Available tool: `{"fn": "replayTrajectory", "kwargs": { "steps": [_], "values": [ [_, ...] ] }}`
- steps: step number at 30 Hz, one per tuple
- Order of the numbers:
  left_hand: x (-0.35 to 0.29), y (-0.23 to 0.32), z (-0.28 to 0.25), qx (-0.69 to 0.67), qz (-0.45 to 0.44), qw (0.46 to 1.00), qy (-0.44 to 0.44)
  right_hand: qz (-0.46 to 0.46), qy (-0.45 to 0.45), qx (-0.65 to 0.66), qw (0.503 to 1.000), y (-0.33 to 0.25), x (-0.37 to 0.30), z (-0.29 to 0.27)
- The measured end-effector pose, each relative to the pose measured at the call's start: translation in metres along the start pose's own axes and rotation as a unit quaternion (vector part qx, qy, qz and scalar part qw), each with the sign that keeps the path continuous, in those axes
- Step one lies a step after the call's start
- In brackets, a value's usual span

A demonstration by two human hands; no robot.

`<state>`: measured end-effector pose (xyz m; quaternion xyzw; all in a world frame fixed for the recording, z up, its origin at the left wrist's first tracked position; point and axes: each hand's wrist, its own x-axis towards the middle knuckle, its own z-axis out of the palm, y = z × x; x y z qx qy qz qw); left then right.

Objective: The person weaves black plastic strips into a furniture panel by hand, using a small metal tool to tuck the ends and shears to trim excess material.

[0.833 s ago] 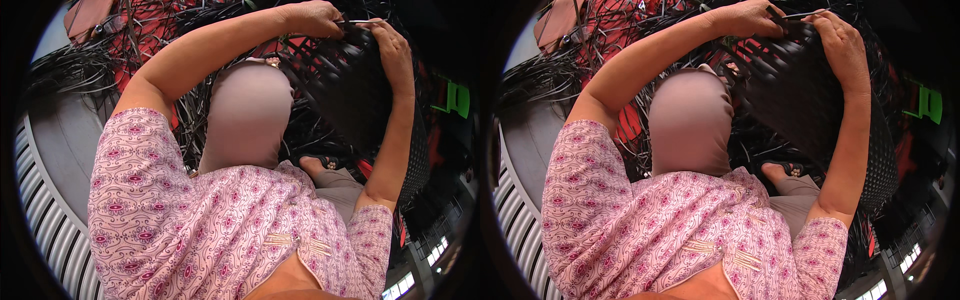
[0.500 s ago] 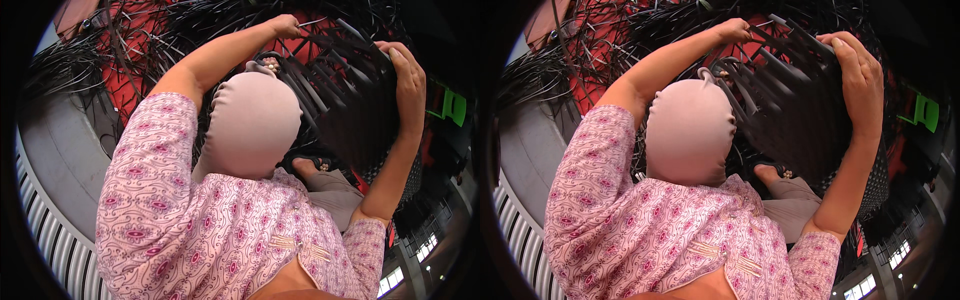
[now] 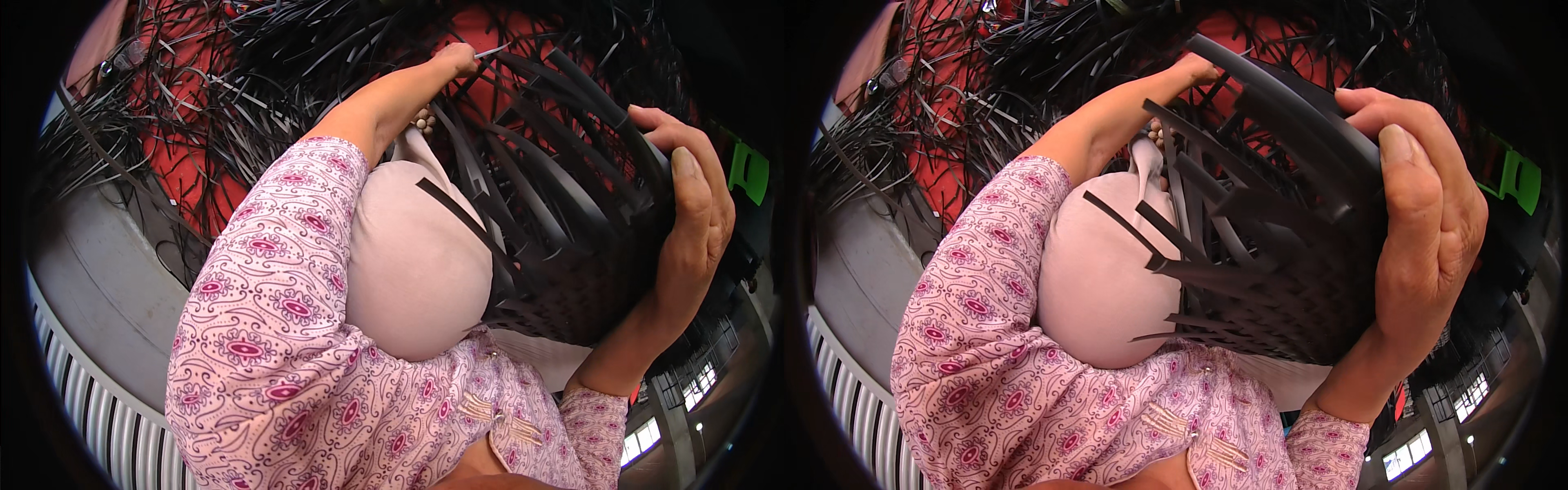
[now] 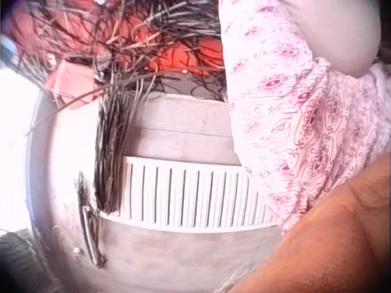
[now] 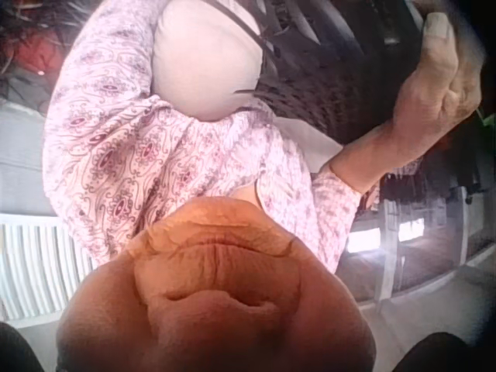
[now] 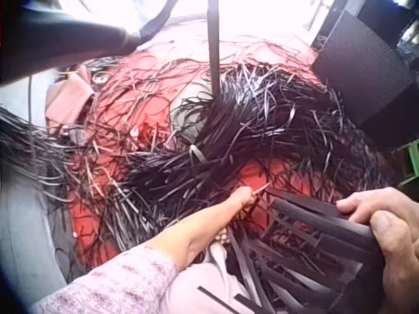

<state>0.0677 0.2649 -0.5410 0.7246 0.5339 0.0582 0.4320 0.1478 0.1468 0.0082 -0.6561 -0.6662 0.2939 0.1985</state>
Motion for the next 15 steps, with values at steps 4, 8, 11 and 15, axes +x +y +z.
{"fn": "replayTrajectory", "kwargs": {
  "steps": [4, 8, 11, 15],
  "values": [
    [-0.006, -0.012, -0.007, 0.026, -0.062, 0.994, -0.085, -0.015, -0.016, 0.035, 0.999, 0.016, 0.006, -0.003],
    [0.012, -0.062, 0.019, 0.007, -0.061, 0.998, 0.008, -0.071, -0.039, 0.026, 0.996, 0.007, 0.009, -0.003],
    [-0.009, -0.078, -0.005, -0.083, 0.050, 0.995, -0.003, -0.059, -0.026, 0.021, 0.998, 0.014, 0.010, -0.012],
    [-0.087, -0.054, -0.093, -0.337, -0.113, 0.935, -0.010, -0.020, 0.056, 0.047, 0.997, 0.003, 0.005, -0.005]
  ]
}}
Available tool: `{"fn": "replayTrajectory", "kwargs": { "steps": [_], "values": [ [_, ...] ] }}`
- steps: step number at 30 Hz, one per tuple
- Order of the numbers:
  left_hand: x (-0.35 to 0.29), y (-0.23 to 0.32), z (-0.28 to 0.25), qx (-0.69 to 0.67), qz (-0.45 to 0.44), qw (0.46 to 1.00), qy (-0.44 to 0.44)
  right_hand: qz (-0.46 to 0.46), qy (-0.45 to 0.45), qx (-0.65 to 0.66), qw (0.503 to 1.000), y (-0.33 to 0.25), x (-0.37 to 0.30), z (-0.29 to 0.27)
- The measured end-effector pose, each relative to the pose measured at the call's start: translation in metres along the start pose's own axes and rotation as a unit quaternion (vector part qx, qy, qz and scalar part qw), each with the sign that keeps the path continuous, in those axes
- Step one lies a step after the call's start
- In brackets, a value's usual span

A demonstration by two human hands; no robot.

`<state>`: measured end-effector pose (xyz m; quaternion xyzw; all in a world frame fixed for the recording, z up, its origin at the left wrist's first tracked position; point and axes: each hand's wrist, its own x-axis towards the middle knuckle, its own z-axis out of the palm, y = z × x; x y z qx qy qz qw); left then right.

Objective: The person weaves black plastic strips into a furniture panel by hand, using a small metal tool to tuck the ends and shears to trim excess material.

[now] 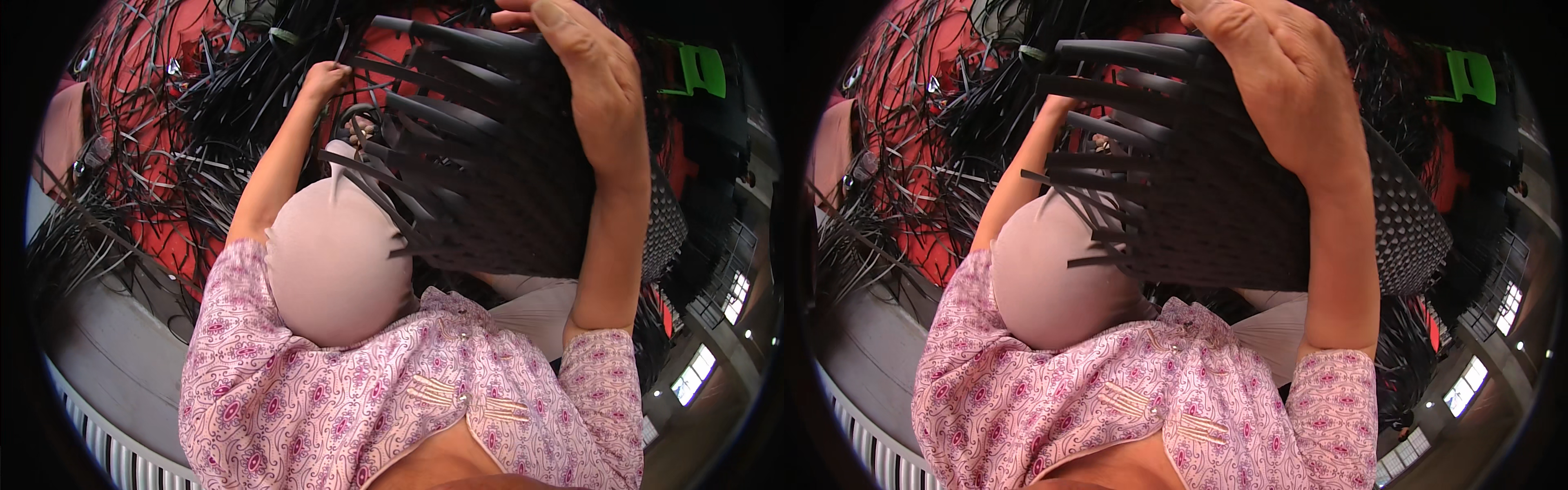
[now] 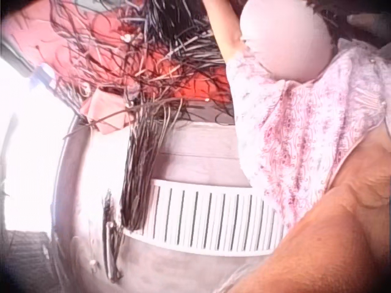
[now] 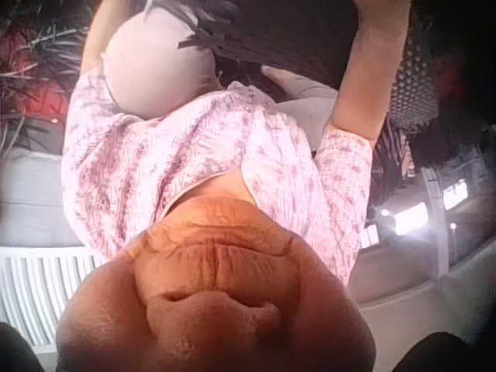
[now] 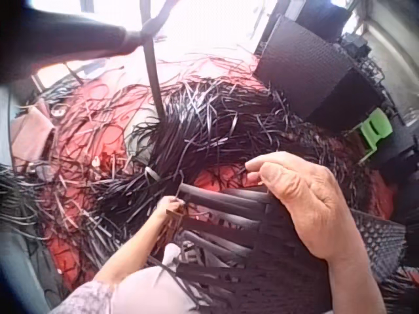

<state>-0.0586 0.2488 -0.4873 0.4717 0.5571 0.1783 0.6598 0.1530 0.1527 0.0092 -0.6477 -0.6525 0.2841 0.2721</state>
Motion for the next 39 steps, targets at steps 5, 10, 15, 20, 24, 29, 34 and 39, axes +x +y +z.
{"fn": "replayTrajectory", "kwargs": {
  "steps": [5, 10, 15, 20, 24, 29, 34, 39],
  "values": [
    [-0.163, 0.106, -0.066, -0.039, 0.051, 0.988, 0.138, -0.069, 0.034, 0.083, 0.994, 0.017, -0.015, -0.008],
    [-0.283, 0.193, -0.087, -0.036, 0.188, 0.965, 0.182, -0.089, 0.089, 0.254, 0.959, 0.028, -0.036, 0.006],
    [-0.371, 0.275, -0.046, 0.009, 0.288, 0.938, 0.195, -0.367, 0.305, -0.069, 0.876, 0.054, -0.050, 0.021],
    [-0.436, 0.294, 0.041, -0.123, 0.312, 0.940, 0.064, -0.241, 0.266, 0.204, 0.910, 0.031, -0.089, 0.031],
    [-0.463, 0.292, 0.120, -0.083, 0.305, 0.939, 0.134, -0.191, 0.231, 0.284, 0.911, 0.024, -0.165, 0.036],
    [-0.467, 0.281, 0.176, -0.081, 0.347, 0.933, 0.043, -0.143, 0.119, 0.379, 0.907, 0.021, -0.254, 0.031],
    [-0.475, 0.259, 0.222, -0.022, 0.344, 0.935, -0.078, -0.004, 0.122, 0.448, 0.886, 0.044, -0.313, 0.014],
    [-0.455, 0.244, 0.223, 0.291, 0.499, 0.805, 0.135, 0.138, 0.146, 0.440, 0.875, 0.071, -0.367, -0.028]
  ]
}}
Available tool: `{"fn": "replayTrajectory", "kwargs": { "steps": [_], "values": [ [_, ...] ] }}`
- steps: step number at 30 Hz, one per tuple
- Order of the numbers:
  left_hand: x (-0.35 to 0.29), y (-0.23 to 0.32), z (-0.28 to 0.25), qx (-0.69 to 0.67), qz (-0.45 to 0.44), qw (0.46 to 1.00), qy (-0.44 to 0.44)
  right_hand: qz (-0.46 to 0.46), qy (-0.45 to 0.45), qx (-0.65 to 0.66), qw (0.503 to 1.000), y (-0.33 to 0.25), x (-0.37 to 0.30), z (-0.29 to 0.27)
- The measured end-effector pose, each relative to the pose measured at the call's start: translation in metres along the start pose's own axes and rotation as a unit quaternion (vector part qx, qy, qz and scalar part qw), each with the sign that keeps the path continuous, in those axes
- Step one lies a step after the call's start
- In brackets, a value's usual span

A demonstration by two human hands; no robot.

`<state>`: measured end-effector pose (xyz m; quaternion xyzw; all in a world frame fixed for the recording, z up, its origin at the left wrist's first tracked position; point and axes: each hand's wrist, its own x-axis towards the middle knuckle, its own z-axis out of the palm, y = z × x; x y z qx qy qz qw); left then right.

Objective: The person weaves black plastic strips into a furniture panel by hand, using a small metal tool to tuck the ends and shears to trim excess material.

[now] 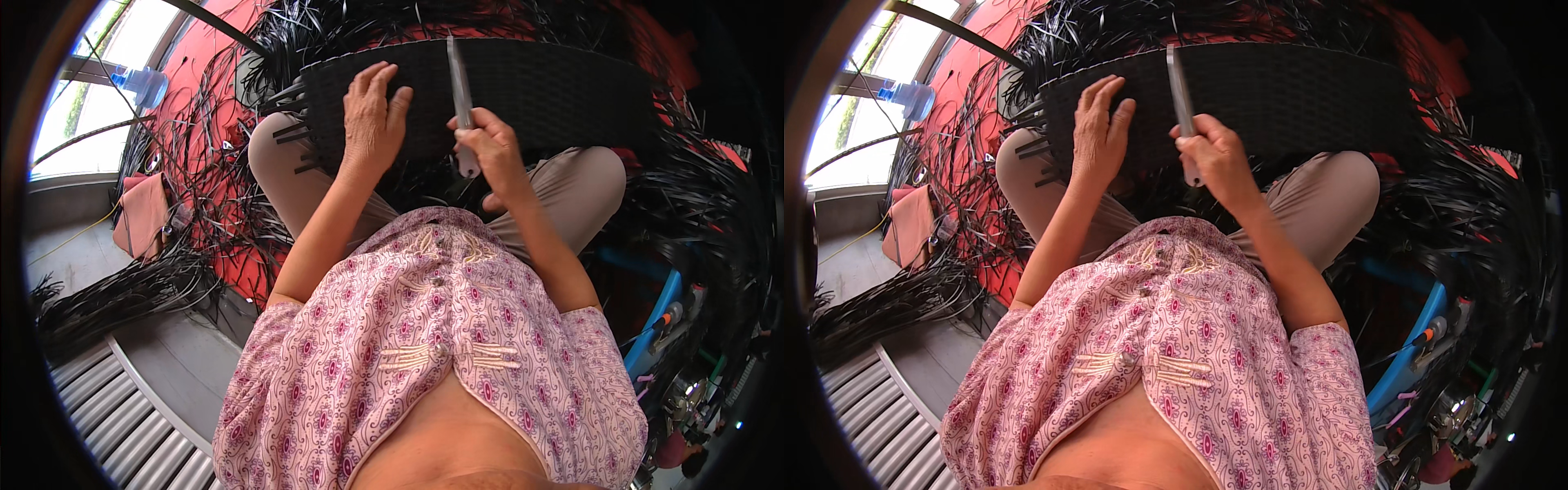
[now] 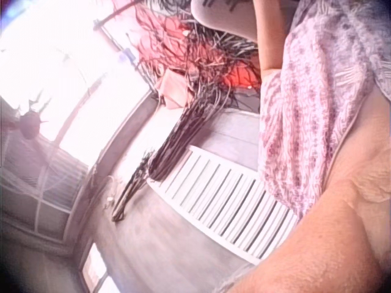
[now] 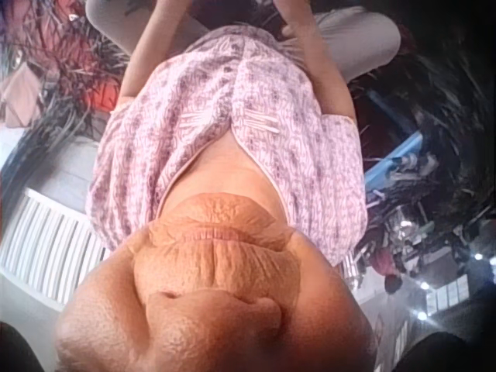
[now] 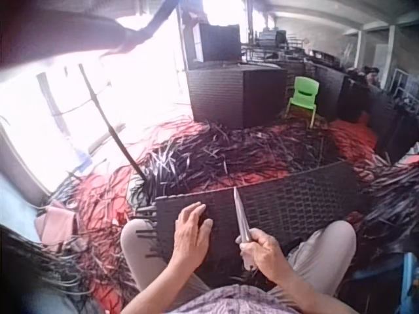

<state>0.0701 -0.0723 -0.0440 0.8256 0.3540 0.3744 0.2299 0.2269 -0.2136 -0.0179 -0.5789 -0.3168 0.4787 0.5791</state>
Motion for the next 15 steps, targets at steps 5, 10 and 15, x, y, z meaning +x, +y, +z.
{"fn": "replayTrajectory", "kwargs": {
  "steps": [5, 10, 15],
  "values": [
    [0.025, -0.028, 0.005, 0.174, 0.116, 0.976, 0.051, -0.152, 0.130, -0.191, 0.961, -0.013, 0.024, -0.032],
    [0.045, -0.032, 0.012, 0.188, 0.162, 0.967, 0.060, -0.419, 0.135, -0.408, 0.800, -0.006, 0.086, -0.043],
    [0.057, -0.036, 0.019, 0.192, 0.191, 0.959, 0.080, -0.465, 0.169, -0.542, 0.679, 0.005, 0.120, -0.040]
  ]
}}
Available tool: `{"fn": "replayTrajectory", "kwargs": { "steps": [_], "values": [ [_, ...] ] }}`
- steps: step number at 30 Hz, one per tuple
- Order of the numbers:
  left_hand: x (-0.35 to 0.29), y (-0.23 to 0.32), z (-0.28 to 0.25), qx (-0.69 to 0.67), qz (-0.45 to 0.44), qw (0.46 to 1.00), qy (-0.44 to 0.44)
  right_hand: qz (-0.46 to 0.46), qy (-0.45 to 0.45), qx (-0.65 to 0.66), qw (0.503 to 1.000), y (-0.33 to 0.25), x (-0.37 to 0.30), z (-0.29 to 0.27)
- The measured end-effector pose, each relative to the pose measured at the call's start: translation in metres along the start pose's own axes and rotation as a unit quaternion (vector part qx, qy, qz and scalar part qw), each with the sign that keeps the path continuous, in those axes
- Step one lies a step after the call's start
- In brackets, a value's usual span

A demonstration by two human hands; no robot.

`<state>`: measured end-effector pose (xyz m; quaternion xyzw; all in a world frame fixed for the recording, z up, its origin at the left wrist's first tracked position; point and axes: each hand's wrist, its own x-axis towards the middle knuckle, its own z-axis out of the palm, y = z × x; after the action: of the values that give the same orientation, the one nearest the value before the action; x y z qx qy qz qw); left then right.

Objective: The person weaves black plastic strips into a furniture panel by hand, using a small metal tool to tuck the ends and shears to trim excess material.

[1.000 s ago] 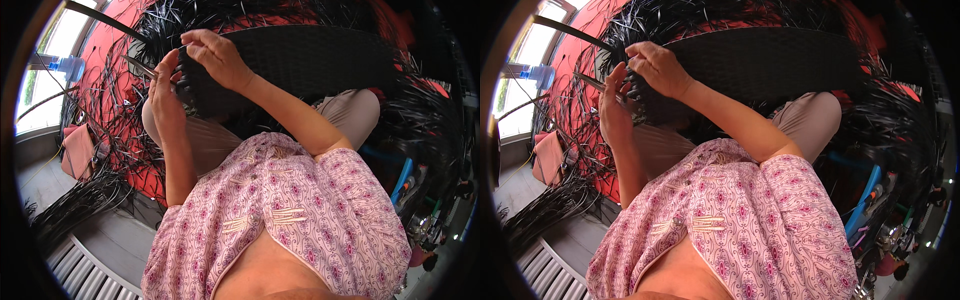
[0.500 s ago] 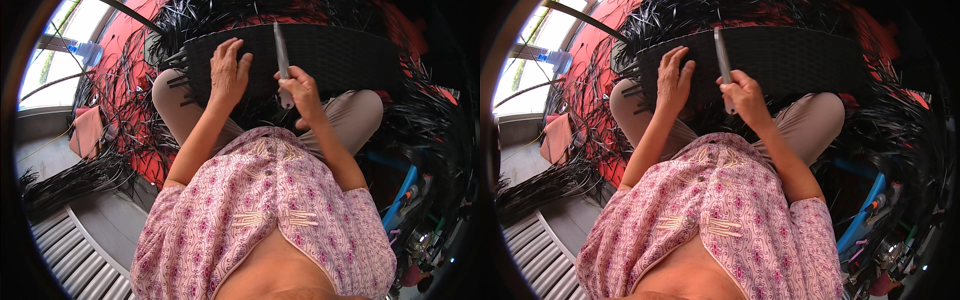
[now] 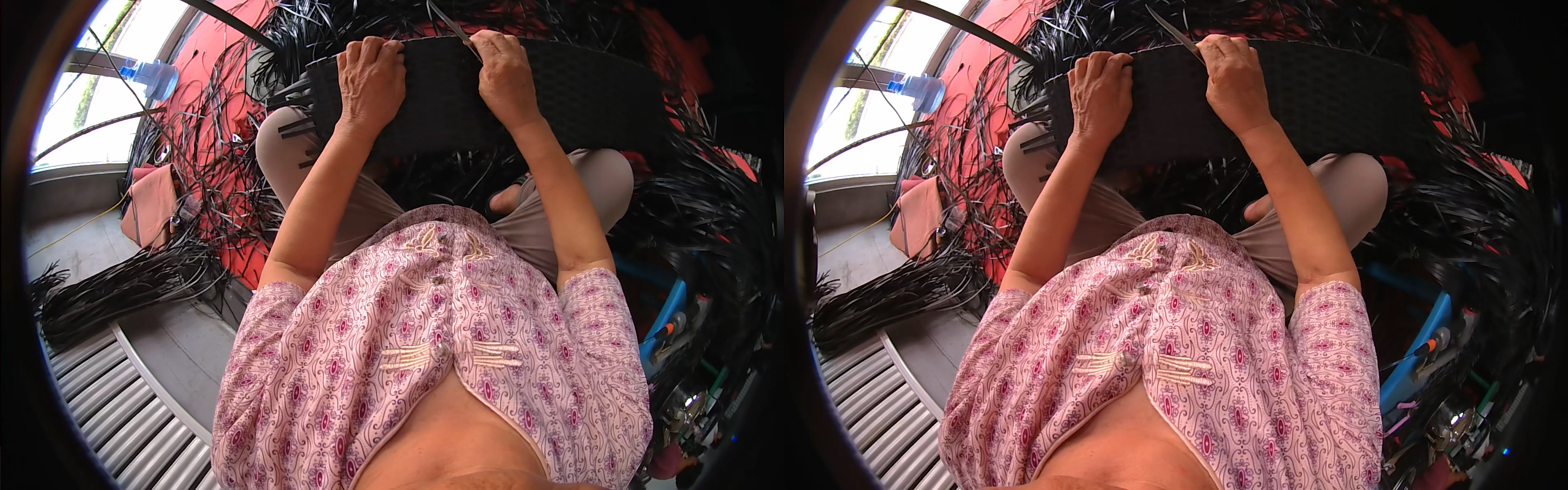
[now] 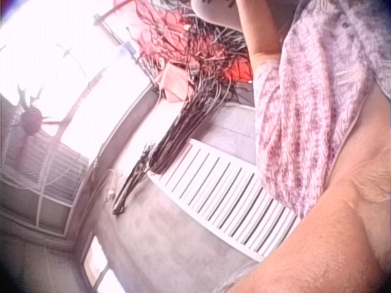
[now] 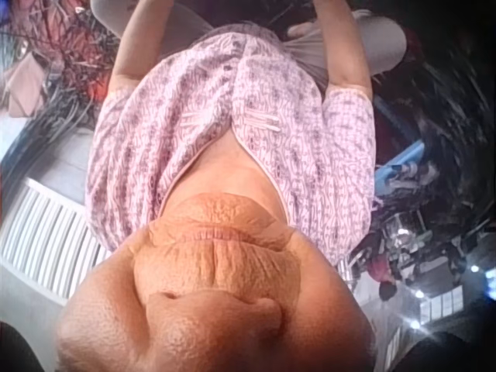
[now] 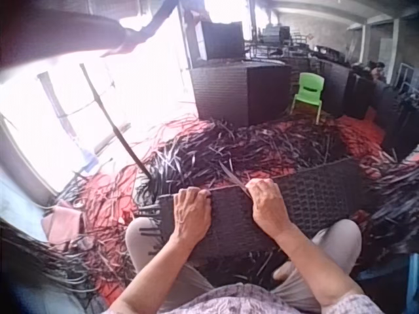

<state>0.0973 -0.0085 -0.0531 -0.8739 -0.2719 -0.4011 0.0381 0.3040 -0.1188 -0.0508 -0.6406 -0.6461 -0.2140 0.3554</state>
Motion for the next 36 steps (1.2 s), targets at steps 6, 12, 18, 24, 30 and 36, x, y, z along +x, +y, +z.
{"fn": "replayTrajectory", "kwargs": {
  "steps": [6, 12, 18, 24, 30, 36],
  "values": [
    [0.006, -0.003, 0.004, 0.019, 0.004, 1.000, -0.006, -0.038, -0.067, -0.081, 0.994, 0.003, 0.017, 0.000],
    [0.006, -0.001, 0.008, 0.007, 0.008, 1.000, -0.008, -0.031, -0.088, -0.093, 0.991, 0.007, 0.021, 0.003],
    [-0.001, -0.002, 0.002, -0.002, 0.024, 1.000, -0.010, -0.051, -0.061, -0.050, 0.996, 0.007, 0.019, 0.002],
    [-0.013, 0.001, -0.012, -0.088, 0.001, 0.995, -0.043, -0.037, -0.067, -0.064, 0.995, 0.008, 0.009, 0.002],
    [-0.032, -0.055, -0.049, 0.019, -0.073, 0.997, -0.012, -0.026, -0.024, -0.058, 0.998, 0.007, 0.003, 0.009],
    [-0.030, -0.052, -0.051, 0.069, -0.055, 0.995, -0.041, -0.036, 0.020, 0.006, 0.999, -0.013, 0.018, 0.014]
  ]
}}
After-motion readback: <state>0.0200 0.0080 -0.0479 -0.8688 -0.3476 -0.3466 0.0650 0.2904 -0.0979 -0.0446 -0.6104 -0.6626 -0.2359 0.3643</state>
